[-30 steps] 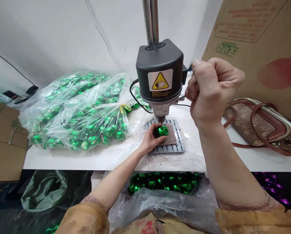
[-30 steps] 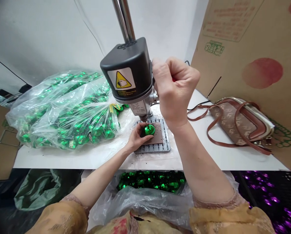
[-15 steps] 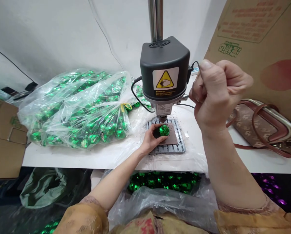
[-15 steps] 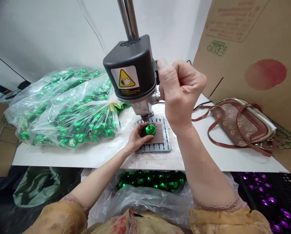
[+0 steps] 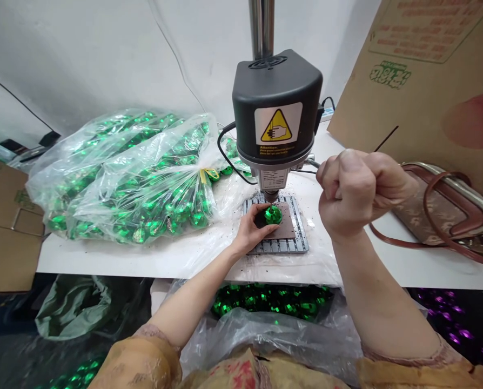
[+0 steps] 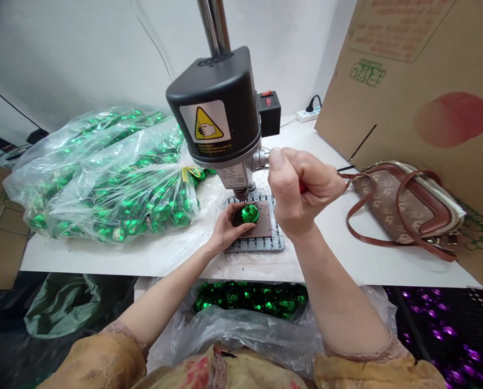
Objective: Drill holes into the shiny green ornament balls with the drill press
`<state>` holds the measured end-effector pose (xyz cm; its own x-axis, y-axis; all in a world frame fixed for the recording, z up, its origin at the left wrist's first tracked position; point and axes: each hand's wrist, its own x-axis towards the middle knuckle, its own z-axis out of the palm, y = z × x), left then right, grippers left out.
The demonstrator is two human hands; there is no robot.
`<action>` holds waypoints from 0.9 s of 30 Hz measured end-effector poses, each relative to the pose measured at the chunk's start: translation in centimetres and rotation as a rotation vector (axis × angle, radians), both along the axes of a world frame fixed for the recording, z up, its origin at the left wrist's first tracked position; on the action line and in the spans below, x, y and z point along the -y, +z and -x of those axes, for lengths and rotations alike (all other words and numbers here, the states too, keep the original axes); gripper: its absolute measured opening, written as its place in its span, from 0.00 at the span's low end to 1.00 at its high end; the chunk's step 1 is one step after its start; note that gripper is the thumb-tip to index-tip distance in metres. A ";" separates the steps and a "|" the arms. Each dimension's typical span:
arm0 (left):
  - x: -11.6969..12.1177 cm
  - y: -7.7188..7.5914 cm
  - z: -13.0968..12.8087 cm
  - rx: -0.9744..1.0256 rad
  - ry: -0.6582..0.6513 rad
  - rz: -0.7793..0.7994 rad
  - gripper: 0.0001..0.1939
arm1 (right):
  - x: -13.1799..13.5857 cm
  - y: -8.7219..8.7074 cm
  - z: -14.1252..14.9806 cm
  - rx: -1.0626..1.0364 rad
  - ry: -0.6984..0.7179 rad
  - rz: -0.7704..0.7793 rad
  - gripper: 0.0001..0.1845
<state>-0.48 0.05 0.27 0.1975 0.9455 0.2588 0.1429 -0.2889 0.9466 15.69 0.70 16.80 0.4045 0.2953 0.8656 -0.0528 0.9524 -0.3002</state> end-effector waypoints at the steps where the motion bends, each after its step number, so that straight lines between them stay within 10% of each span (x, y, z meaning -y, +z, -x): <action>1: 0.0 0.0 0.0 0.002 -0.001 0.000 0.31 | 0.0 0.0 0.0 -0.003 -0.011 -0.005 0.28; 27: 0.3 0.5 -0.2 0.017 0.006 -0.004 0.31 | 0.2 -2.1 0.0 0.002 -0.065 -0.106 0.27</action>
